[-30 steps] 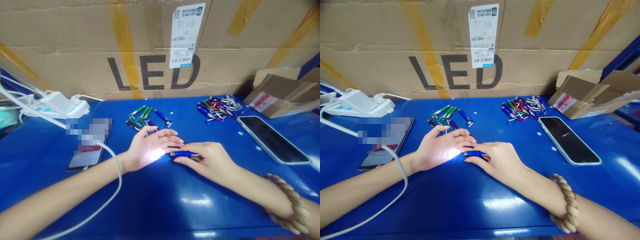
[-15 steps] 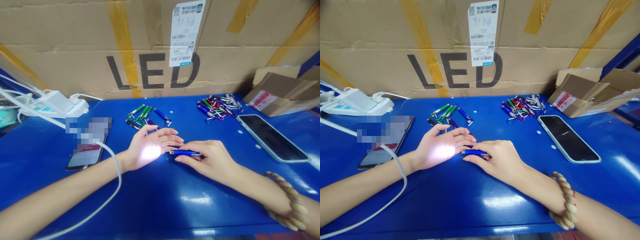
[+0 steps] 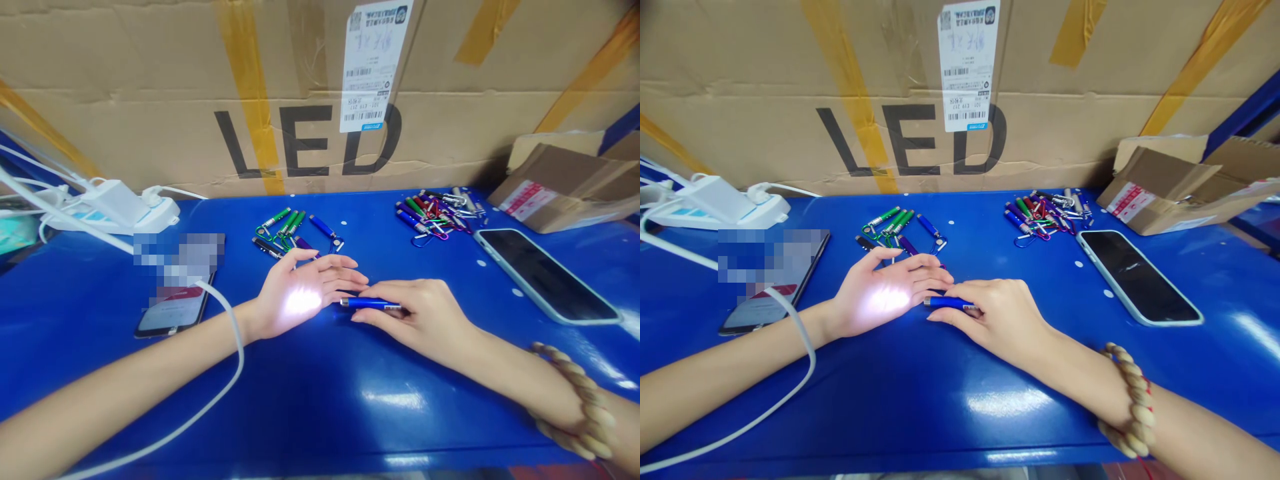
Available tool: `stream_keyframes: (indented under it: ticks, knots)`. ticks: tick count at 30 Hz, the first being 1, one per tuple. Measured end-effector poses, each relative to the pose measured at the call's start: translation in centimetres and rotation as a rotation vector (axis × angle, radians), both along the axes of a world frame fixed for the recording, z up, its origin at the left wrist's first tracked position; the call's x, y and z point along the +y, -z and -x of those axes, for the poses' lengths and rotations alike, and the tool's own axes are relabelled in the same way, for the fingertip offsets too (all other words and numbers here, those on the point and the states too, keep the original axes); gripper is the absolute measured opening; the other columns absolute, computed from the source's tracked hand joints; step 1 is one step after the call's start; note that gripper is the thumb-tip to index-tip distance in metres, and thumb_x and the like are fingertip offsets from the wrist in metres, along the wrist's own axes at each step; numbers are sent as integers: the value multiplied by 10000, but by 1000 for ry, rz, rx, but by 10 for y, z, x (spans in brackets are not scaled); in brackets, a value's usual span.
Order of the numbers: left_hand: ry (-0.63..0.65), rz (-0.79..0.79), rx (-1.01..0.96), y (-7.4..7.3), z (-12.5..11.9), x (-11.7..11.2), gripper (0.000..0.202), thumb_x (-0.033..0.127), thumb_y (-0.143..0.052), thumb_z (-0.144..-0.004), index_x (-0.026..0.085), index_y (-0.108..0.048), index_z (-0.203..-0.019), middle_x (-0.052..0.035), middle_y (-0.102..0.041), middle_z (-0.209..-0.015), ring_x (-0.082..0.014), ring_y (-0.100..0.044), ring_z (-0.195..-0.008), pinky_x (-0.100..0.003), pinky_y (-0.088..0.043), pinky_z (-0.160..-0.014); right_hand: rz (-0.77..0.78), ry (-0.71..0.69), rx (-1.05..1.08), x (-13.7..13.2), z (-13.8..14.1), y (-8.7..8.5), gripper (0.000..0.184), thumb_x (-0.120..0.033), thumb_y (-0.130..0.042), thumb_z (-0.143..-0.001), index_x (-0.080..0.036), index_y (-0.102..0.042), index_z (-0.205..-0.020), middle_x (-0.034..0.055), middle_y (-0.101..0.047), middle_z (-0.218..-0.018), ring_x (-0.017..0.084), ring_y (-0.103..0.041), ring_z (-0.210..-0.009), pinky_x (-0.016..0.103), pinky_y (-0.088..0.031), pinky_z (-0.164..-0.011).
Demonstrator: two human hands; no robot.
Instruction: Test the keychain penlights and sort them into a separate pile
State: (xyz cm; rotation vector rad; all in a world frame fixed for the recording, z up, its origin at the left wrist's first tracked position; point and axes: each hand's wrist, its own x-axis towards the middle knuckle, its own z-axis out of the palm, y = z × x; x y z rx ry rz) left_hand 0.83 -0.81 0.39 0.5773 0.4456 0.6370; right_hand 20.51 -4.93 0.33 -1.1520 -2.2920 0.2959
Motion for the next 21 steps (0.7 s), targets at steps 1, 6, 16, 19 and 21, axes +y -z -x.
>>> stream_keyframes:
  ticks: [1,6,16,19,21]
  knots:
    - [5,-4,-6,0,0,0,403,336,-390,-781,49,-639,-916,-185,-682,-955,-233,-618,-914,-315,-420,-853,-1,8,2,0,0,0,234,-434,-592,-839,-259,-743,-875,-24,-739,-727,105,-642,-537,188,-425,-495]
    - [25,-14,-15,-1,-1,0,405,325,-379,-779,43,-635,-920,-187,-682,-951,-239,-621,-910,-327,-426,-850,-7,11,43,0,2,0,177,-408,-674,-777,-290,-749,-886,-47,-741,-717,87,-626,-499,179,-403,-468]
    - [17,-10,-7,1,0,1,413,329,-362,-797,53,-646,-914,-180,-684,-948,-243,-622,-924,-338,-423,-866,-26,18,-3,0,-1,3,244,-449,-594,-832,-268,-755,-859,-8,-748,-735,111,-652,-527,184,-428,-474]
    - [27,-10,-21,2,0,1,414,330,-371,-794,48,-648,-916,-180,-686,-951,-243,-620,-937,-338,-414,-883,-31,28,-15,1,0,3,296,-479,-562,-846,-252,-752,-842,-4,-743,-714,106,-643,-505,183,-423,-460]
    - [34,-12,-33,2,0,2,415,333,-378,-791,45,-647,-920,-183,-686,-956,-244,-619,-944,-340,-409,-890,-29,33,-20,1,0,2,320,-491,-546,-853,-247,-750,-828,-2,-743,-711,108,-646,-509,183,-426,-463]
